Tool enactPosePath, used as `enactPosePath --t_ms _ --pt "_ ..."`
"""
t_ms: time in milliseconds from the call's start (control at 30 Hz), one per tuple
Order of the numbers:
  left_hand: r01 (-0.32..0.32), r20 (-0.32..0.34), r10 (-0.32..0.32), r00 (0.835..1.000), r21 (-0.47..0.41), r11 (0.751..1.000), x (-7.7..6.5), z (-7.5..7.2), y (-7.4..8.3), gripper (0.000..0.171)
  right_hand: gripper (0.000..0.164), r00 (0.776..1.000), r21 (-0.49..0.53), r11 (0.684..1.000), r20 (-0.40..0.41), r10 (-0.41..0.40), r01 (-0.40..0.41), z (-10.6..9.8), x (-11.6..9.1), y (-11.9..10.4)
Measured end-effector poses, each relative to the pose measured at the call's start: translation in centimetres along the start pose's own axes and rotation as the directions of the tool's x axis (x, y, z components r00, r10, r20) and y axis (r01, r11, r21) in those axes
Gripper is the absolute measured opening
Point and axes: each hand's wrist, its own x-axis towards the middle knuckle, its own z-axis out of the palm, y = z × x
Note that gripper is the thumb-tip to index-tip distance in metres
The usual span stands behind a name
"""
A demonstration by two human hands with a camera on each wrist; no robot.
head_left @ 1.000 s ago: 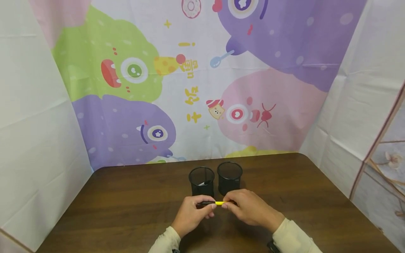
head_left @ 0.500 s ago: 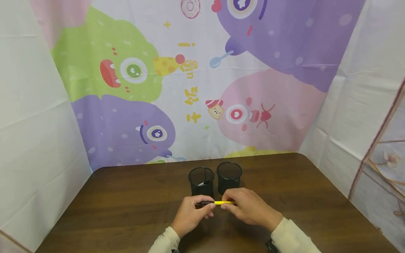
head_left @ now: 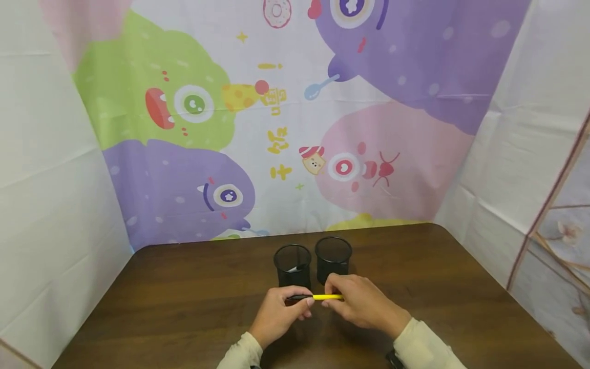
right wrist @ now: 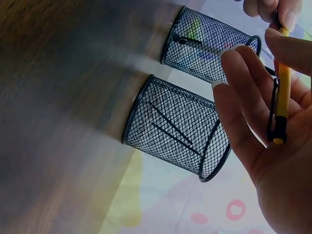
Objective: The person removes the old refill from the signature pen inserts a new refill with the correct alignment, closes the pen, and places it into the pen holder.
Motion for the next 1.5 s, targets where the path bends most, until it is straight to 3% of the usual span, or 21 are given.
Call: enactPosePath --t_ms 300,533,800,1267,1500 --pt "0.001 -0.004 -0.001 1.000 0.048 0.999 0.1 0.2 -0.1 0.012 0.023 0.998 0.023 0.998 0.028 0.049 -0.050 0.1 -0.2 0.0" --pt "-0.008 -0.005 0.008 1.000 -0.001 1.000 0.1 -0.2 -0.2 0.013 0.016 0.998 0.020 0.999 0.033 0.049 -0.050 0.0 -0.2 0.0" --pt "-0.022 -0.010 0.022 1.000 -0.013 1.000 0.0 -0.5 0.0 0.015 0.039 0.999 0.057 0.998 0.044 0.020 -0.022 -0.1 -0.3 0.7" --pt "-0.039 -0.006 0.039 0.999 -0.022 0.999 -0.1 -0.4 -0.2 0.015 0.031 0.999 0.088 0.996 0.032 -0.030 0.027 0.0 -0.3 1.0" --pt "-0.030 -0.010 0.030 0.999 -0.015 0.999 0.0 -0.4 -0.2 0.015 0.019 0.999 0.068 0.997 0.017 -0.040 0.039 -0.1 -0.2 0.9"
